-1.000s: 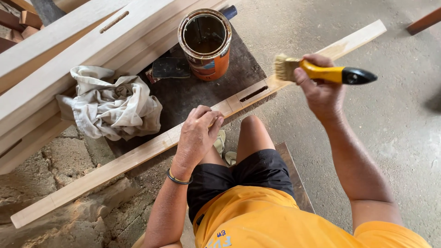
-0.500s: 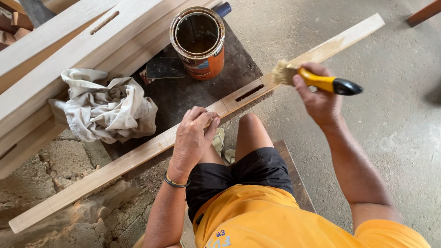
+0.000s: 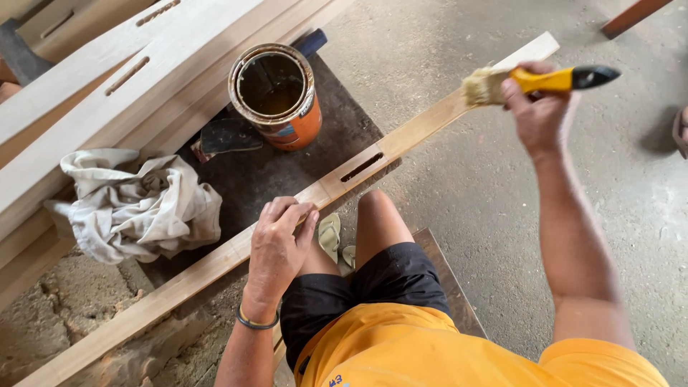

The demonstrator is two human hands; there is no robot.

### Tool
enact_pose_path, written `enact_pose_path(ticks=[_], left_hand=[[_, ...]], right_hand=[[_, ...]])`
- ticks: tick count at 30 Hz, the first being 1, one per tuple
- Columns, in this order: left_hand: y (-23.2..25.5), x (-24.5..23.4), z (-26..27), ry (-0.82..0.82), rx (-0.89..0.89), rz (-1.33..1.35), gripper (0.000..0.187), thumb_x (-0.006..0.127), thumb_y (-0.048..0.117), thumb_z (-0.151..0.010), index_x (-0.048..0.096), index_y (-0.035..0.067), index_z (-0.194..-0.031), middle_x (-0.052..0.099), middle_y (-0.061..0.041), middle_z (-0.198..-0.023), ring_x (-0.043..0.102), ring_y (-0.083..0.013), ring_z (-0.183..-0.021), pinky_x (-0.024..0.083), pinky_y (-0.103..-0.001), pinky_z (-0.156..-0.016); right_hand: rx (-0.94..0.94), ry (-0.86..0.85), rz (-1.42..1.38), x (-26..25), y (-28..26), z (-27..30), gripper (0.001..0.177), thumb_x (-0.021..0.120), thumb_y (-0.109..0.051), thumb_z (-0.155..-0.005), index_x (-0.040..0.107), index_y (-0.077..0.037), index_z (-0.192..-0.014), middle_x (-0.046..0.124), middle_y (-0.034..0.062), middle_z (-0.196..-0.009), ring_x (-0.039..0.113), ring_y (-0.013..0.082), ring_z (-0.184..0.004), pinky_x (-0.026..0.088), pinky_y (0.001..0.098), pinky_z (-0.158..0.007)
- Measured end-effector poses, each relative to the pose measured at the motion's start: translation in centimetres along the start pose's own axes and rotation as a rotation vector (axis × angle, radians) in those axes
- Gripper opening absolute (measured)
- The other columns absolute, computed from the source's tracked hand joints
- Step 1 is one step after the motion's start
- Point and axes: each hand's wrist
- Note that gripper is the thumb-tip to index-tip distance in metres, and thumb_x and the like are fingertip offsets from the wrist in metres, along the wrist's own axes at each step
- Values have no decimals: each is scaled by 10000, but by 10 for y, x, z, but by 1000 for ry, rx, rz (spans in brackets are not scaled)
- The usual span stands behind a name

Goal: The person applies a dark stain to a long wooden plank using a paintbrush. They repeatedly dip the brush into a can of stain and coat the wood, flipping the plank to cover different sides. After finishing, the person places the stained plank against a wall with other similar pieces.

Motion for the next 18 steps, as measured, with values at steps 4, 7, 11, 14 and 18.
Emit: enact_pose_path(ticks=[4,7,11,14,18], left_hand=[[3,-1,0,-1,-30,-20,98,541,109,-803,577,33,-853,519,-74,-813,474,-225,-712,407,-316,-687],[4,-2,-1,-7,-36,-15,97,539,111,-804,576,36,-855,515,-72,-813,468,-222,-710,405,-313,-688],[5,0,0,2,-42,-33,107,546,116,-803,584,39,-868,506,-58,-814,465,-211,-710,406,-305,-699],[4,2,1,-4,-30,-42,122,534,124,-812,575,32,-881,500,-68,-817,469,-220,-721,402,-320,-707],[4,4,1,-1,-36,-49,117,542,116,-807,581,32,-879,502,-72,-818,481,-222,-727,407,-317,-712]], right_hand=[[-203,9,236,-38,14,-28,188,543,150,-882,455,103,-1040,468,222,-1028,507,283,-873,499,315,-698],[-265,-20,380,-40,4,-23,178,582,122,-902,473,121,-1043,503,237,-1008,515,301,-871,483,328,-734],[-344,-182,581,-4,-17,20,160,665,69,-822,565,41,-944,554,179,-953,552,243,-835,511,272,-695],[-336,-254,309,17,-58,43,194,678,49,-743,578,37,-909,585,154,-915,542,244,-890,461,323,-831],[-377,-391,223,11,-75,42,152,570,-4,-803,563,13,-954,585,124,-979,540,270,-957,432,324,-881]])
Point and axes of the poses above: each hand's wrist, its own z-axis away from the middle knuckle, its own x-axis out of the palm, y = z × x
